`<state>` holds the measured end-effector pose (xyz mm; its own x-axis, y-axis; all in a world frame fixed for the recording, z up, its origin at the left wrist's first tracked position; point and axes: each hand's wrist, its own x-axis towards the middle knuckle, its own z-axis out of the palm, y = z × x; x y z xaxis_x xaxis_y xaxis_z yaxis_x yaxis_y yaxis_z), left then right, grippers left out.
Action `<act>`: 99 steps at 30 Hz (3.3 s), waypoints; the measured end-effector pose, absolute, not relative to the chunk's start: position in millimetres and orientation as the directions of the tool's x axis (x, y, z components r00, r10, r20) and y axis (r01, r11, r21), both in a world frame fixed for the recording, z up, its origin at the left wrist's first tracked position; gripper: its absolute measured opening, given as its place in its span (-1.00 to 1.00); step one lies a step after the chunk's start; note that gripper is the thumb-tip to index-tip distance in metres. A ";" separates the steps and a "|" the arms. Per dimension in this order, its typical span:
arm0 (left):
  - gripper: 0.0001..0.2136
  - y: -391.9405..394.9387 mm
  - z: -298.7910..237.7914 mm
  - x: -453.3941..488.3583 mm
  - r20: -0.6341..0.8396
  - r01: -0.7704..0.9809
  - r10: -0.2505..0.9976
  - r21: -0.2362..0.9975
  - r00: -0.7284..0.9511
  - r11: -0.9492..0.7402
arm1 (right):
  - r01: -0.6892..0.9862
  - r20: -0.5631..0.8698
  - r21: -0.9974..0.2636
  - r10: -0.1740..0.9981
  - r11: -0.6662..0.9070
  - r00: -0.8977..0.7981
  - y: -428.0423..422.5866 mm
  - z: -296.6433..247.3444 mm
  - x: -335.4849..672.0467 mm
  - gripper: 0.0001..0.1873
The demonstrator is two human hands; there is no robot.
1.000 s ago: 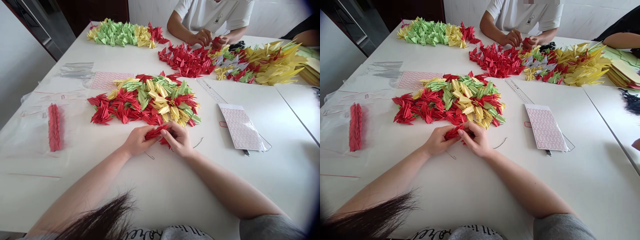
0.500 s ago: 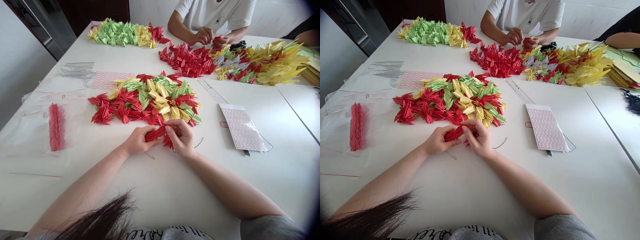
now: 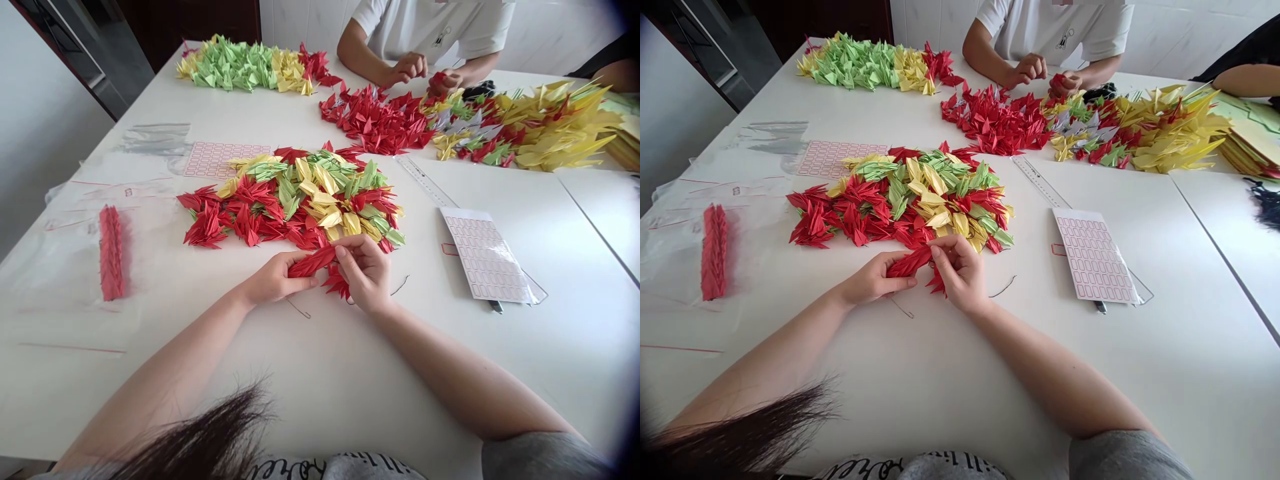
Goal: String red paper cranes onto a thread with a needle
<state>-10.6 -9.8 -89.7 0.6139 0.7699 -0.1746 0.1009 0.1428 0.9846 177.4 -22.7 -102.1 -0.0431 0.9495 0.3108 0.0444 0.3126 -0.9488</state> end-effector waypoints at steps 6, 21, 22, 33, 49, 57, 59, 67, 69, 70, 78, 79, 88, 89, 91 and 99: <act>-0.76 -10.6 -88.7 -9.0 -0.172 0.130 0.782 0.985 0.599 0.117 | 0.064 0.313 -0.948 0.950 0.313 -0.010 -22.3 -97.4 175.3 -0.65; -0.50 -5.7 -93.1 -16.6 -0.312 -0.068 0.678 0.880 0.666 0.471 | -0.056 0.290 -0.957 0.947 0.285 -0.137 -22.4 -97.8 174.9 -0.67; -0.50 -5.3 -93.0 -16.8 -0.324 -0.066 0.675 0.873 0.663 0.483 | -0.041 0.289 -0.957 0.949 0.286 -0.126 -21.9 -98.3 174.3 -0.67; -0.52 -3.3 -95.0 -17.7 -0.373 -0.047 0.632 0.838 0.679 0.544 | 0.030 0.313 -0.948 0.946 0.316 -0.083 -19.6 -103.7 175.8 -0.72; -0.49 -10.2 -92.8 -10.3 -0.308 -0.021 0.724 0.913 0.617 0.406 | 0.256 0.426 -0.861 0.898 0.440 -0.111 -18.6 -104.8 180.4 -0.82; -0.53 -10.9 -98.7 -8.1 -0.206 -0.084 0.764 0.943 0.612 0.321 | 0.298 0.522 -0.784 0.839 0.544 -0.157 -18.6 -102.0 180.6 -0.87; -0.57 -9.5 -99.7 -8.4 -0.181 -0.115 0.753 0.940 0.633 0.322 | 0.296 0.535 -0.769 0.824 0.567 -0.188 -18.7 -102.6 180.8 -0.88; -0.81 -3.0 -98.4 -15.8 -0.129 -0.246 0.825 0.919 0.551 0.309 | 0.364 0.526 -0.729 0.815 0.579 -0.242 -14.7 -107.3 181.5 -0.82; -0.81 -2.6 -97.9 -17.3 -0.165 -0.242 0.805 0.902 0.570 0.357 | 0.405 0.554 -0.676 0.787 0.616 -0.272 -13.8 -106.5 181.6 -0.84; -0.78 -2.5 -97.8 -17.5 -0.184 -0.238 0.792 0.893 0.582 0.382 | 0.409 0.565 -0.662 0.777 0.628 -0.279 -13.7 -106.0 181.6 -0.83; -0.55 -2.2 -98.5 -16.4 -0.332 -0.104 0.725 0.869 0.604 0.484 | 0.440 0.638 -0.621 0.744 0.649 -0.197 -16.2 -106.1 180.2 -0.84; -0.56 -2.4 -98.3 -16.6 -0.333 -0.094 0.724 0.873 0.604 0.479 | 0.437 0.640 -0.622 0.744 0.649 -0.193 -16.4 -106.2 180.1 -0.84; -0.59 -4.7 -92.5 -16.0 -0.323 -0.043 0.701 0.892 0.636 0.450 | 0.392 0.604 -0.713 0.793 0.581 -0.078 -15.7 -107.4 180.1 -0.89; -0.60 -4.9 -92.6 -15.9 -0.317 -0.043 0.696 0.894 0.644 0.446 | 0.385 0.606 -0.722 0.794 0.575 -0.049 -15.4 -107.8 179.7 -0.89; -0.60 -5.1 -93.3 -15.8 -0.303 -0.048 0.689 0.896 0.658 0.441 | 0.367 0.611 -0.738 0.792 0.566 0.008 -15.0 -108.3 178.8 -0.90; -0.57 -5.2 -94.5 -16.8 -0.287 -0.032 0.660 0.904 0.694 0.427 | 0.330 0.611 -0.753 0.791 0.569 0.029 -14.9 -107.8 178.5 -0.89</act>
